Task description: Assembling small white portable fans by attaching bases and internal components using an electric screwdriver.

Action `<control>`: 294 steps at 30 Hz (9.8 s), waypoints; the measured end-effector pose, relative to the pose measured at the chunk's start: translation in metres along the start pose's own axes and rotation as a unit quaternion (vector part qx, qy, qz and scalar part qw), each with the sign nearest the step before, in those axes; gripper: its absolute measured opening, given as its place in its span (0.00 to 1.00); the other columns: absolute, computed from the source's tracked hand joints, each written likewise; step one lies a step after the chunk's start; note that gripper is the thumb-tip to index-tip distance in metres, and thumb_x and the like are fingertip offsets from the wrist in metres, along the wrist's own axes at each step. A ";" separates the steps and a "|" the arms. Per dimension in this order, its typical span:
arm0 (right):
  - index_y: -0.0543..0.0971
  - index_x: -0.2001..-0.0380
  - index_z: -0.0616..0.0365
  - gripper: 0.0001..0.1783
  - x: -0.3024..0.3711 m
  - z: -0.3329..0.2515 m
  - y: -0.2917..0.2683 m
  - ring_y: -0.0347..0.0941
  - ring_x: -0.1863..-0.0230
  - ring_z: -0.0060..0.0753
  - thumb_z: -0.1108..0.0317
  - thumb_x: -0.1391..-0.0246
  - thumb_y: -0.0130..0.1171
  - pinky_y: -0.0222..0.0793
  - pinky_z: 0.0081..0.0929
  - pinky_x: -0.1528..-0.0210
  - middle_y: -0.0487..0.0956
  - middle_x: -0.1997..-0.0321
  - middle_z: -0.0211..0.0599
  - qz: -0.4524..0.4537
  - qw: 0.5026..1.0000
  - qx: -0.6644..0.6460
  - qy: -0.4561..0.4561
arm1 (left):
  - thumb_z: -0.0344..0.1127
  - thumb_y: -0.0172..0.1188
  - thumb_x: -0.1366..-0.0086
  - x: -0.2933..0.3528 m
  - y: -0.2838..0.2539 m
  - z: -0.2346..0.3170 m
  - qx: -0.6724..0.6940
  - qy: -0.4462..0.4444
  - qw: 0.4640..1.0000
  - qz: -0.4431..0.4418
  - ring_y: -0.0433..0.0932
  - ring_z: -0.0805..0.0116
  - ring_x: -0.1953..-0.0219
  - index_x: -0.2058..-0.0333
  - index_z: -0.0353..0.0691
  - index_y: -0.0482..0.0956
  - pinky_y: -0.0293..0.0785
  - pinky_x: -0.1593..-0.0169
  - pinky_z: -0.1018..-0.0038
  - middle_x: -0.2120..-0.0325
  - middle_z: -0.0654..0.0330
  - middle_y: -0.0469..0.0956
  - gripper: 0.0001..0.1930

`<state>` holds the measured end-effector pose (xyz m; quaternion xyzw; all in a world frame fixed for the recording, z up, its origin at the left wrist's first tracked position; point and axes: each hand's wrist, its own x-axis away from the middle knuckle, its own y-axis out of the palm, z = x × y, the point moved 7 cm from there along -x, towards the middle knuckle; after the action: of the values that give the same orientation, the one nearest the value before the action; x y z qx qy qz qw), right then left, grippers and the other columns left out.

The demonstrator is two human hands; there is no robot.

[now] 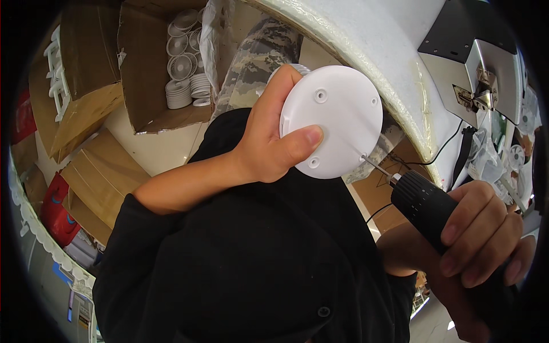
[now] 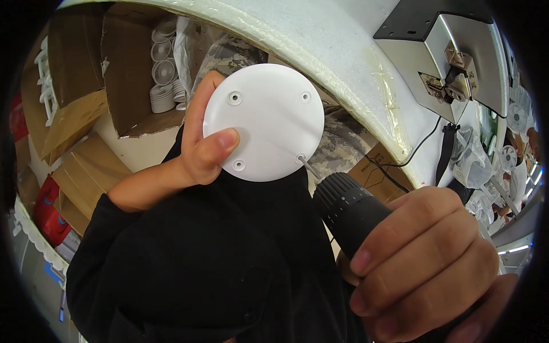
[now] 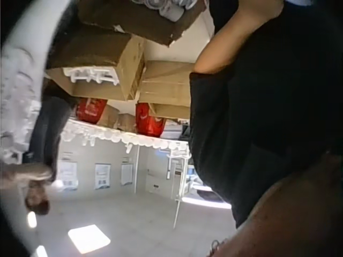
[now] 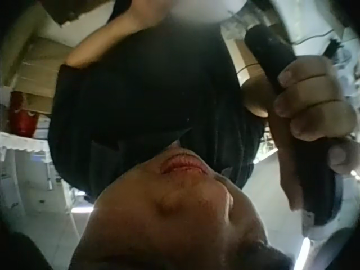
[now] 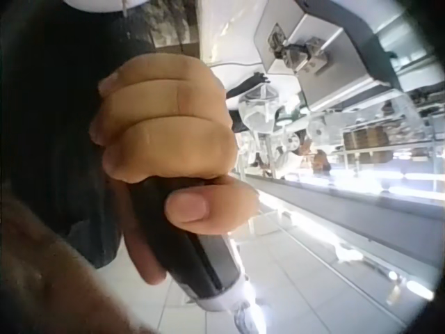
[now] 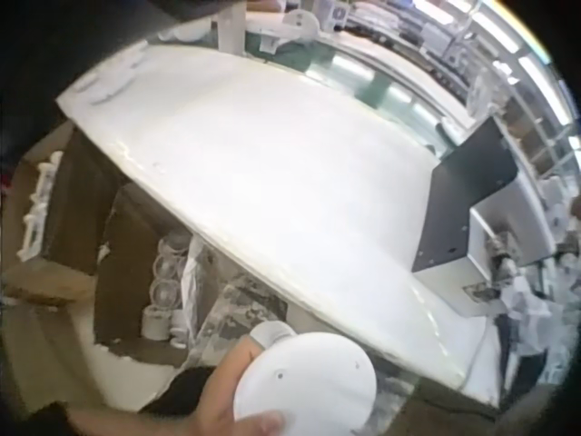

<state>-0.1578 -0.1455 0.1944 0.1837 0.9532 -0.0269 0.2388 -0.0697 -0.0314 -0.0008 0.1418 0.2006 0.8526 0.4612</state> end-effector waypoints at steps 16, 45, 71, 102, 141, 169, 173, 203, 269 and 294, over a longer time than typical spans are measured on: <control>0.70 0.53 0.49 0.35 -0.013 0.015 0.006 0.74 0.75 0.22 0.39 0.57 0.65 0.74 0.27 0.63 0.77 0.70 0.28 -0.195 0.974 -0.099 0.056 | 0.38 0.58 0.45 -0.008 -0.003 -0.004 -0.008 -0.012 1.000 0.004 0.68 0.67 0.65 0.59 0.36 0.62 0.68 0.58 0.71 0.65 0.55 0.69 0.20; 0.60 0.39 0.44 0.32 -0.003 -0.014 -0.012 0.72 0.75 0.29 0.37 0.38 0.44 0.72 0.28 0.70 0.74 0.71 0.34 -0.028 1.000 0.000 -0.011 | 0.38 0.56 0.45 -0.005 0.018 0.004 -0.053 0.011 0.998 0.014 0.68 0.66 0.64 0.58 0.36 0.62 0.68 0.57 0.69 0.64 0.55 0.69 0.20; 0.54 0.33 0.39 0.34 -0.002 -0.016 0.011 0.73 0.74 0.28 0.40 0.37 0.43 0.74 0.30 0.69 0.75 0.70 0.31 0.062 0.997 -0.009 -0.040 | 0.43 0.56 0.44 -0.013 0.025 0.001 -0.005 0.029 0.999 0.021 0.69 0.66 0.68 0.59 0.36 0.62 0.68 0.62 0.71 0.67 0.54 0.71 0.21; 0.60 0.37 0.39 0.30 -0.007 -0.015 0.012 0.71 0.76 0.28 0.39 0.37 0.43 0.72 0.33 0.69 0.75 0.71 0.32 0.048 0.998 -0.021 0.018 | 0.43 0.56 0.43 -0.021 0.041 -0.010 -0.038 0.037 0.996 0.072 0.70 0.62 0.72 0.61 0.36 0.62 0.68 0.66 0.67 0.72 0.53 0.71 0.19; 0.62 0.39 0.41 0.30 -0.011 -0.023 -0.018 0.71 0.76 0.30 0.38 0.38 0.44 0.72 0.34 0.69 0.74 0.68 0.32 -0.010 0.999 -0.005 0.052 | 0.42 0.53 0.40 -0.052 0.058 -0.008 -0.038 -0.025 0.998 -0.035 0.71 0.62 0.75 0.68 0.36 0.65 0.69 0.66 0.69 0.75 0.54 0.73 0.14; 0.63 0.39 0.42 0.31 -0.001 -0.028 -0.022 0.70 0.75 0.31 0.38 0.39 0.46 0.72 0.33 0.68 0.74 0.65 0.32 -0.052 0.996 -0.008 0.075 | 0.40 0.53 0.43 -0.049 0.068 -0.010 -0.082 -0.022 0.994 -0.066 0.65 0.64 0.80 0.73 0.36 0.65 0.62 0.72 0.68 0.83 0.56 0.71 0.13; 0.63 0.39 0.43 0.31 0.000 -0.029 -0.026 0.70 0.74 0.31 0.38 0.39 0.46 0.72 0.33 0.68 0.74 0.64 0.32 -0.059 0.995 -0.010 0.080 | 0.40 0.53 0.43 -0.049 0.068 -0.011 -0.077 -0.028 0.994 -0.065 0.65 0.64 0.81 0.73 0.36 0.66 0.63 0.73 0.68 0.82 0.56 0.71 0.13; 0.64 0.39 0.44 0.33 0.008 -0.026 -0.026 0.70 0.73 0.32 0.38 0.40 0.47 0.72 0.32 0.67 0.74 0.61 0.32 -0.097 0.990 -0.014 0.105 | 0.37 0.53 0.42 -0.046 0.066 -0.015 0.054 -0.058 0.990 -0.113 0.67 0.69 0.73 0.67 0.35 0.69 0.64 0.67 0.73 0.75 0.57 0.73 0.11; 0.65 0.43 0.66 0.28 0.093 -0.021 -0.154 0.65 0.39 0.48 0.55 0.34 0.30 0.59 0.48 0.36 0.70 0.44 0.52 0.569 0.797 0.185 -0.078 | 0.53 0.45 0.38 -0.031 -0.019 -0.026 0.576 -0.116 0.795 -0.148 0.69 0.61 0.78 0.57 0.33 0.76 0.61 0.59 0.62 0.78 0.50 0.76 0.27; 0.75 0.62 0.66 0.16 0.035 0.064 -0.017 0.70 0.77 0.32 0.61 0.40 0.50 0.66 0.27 0.72 0.78 0.75 0.40 0.107 0.845 0.252 0.460 | 0.31 0.45 0.37 -0.023 -0.033 0.021 0.187 -0.014 0.982 0.014 0.69 0.69 0.74 0.64 0.33 0.75 0.67 0.67 0.77 0.75 0.55 0.74 0.11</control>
<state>-0.1643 -0.1582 0.1204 0.3292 0.8887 -0.1526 -0.2802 -0.0242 -0.0299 0.0012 0.2400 0.3480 0.8043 0.4177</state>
